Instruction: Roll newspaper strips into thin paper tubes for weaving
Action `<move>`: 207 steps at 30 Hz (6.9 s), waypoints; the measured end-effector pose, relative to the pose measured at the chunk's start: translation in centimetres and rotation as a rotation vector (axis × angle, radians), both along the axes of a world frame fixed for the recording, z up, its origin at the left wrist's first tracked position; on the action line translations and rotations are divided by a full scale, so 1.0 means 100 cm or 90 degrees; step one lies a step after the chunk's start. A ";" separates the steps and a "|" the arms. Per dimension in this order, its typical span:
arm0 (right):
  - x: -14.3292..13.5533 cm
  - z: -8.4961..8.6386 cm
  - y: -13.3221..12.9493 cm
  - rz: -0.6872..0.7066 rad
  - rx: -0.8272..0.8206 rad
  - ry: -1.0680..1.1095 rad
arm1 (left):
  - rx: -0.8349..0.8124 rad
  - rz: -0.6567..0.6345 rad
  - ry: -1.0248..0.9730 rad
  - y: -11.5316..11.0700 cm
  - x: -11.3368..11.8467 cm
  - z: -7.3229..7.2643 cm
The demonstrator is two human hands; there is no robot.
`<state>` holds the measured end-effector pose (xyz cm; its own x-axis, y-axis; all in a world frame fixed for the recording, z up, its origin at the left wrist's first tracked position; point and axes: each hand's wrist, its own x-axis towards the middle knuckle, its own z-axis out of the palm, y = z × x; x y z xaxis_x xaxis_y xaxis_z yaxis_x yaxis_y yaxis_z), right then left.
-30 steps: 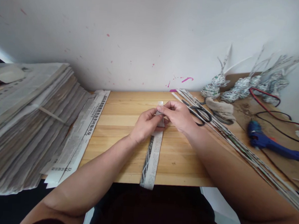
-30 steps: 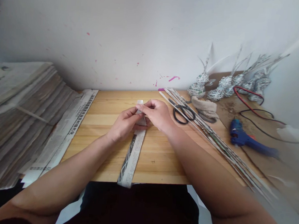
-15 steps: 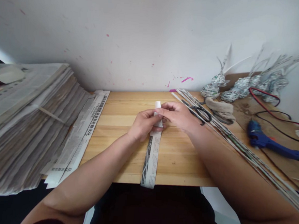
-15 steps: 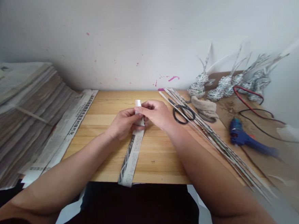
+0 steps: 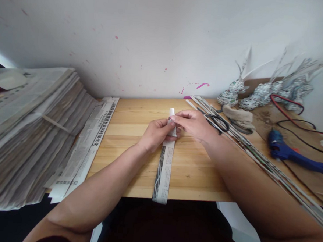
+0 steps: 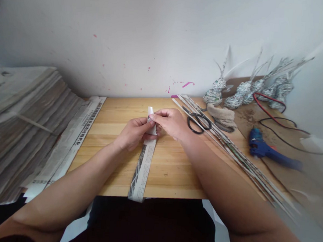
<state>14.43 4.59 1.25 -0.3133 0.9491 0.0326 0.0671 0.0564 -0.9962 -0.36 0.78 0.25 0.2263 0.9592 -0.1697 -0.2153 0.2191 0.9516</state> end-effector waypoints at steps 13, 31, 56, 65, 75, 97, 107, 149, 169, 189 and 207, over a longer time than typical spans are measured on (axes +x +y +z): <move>-0.002 0.002 -0.002 -0.027 -0.027 0.025 | 0.038 -0.026 0.012 -0.001 0.001 0.000; 0.002 0.010 -0.003 0.047 -0.066 0.018 | -0.005 -0.008 -0.030 -0.004 0.007 -0.004; 0.003 0.008 -0.001 0.037 -0.090 0.069 | 0.036 -0.060 0.004 -0.008 0.010 -0.003; 0.003 0.012 0.000 -0.003 -0.114 0.098 | 0.037 -0.095 0.043 -0.008 0.009 -0.003; 0.005 0.010 0.003 -0.047 -0.116 0.108 | 0.043 -0.112 0.036 -0.010 0.009 -0.005; 0.014 0.007 0.007 0.064 -0.118 0.077 | -0.020 -0.135 0.009 -0.009 0.009 -0.002; 0.004 0.008 0.002 -0.062 -0.057 0.020 | 0.032 -0.105 0.124 -0.011 0.010 -0.002; 0.012 0.013 0.007 -0.186 0.123 -0.055 | 0.041 -0.194 0.136 -0.009 0.006 -0.005; 0.013 0.017 0.002 -0.261 0.278 -0.240 | 0.041 -0.221 0.156 -0.010 0.005 -0.004; 0.017 0.015 0.007 -0.243 0.227 -0.128 | -0.051 -0.198 0.047 -0.011 0.006 0.003; 0.018 0.016 0.009 -0.076 0.010 0.021 | -0.062 -0.212 0.052 -0.009 0.004 0.000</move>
<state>16.21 5.46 2.84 -0.1959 0.9790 0.0562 0.0412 0.0655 -0.9970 0.05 -0.17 0.23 0.5056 0.8138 -0.2865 -0.0417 0.3548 0.9340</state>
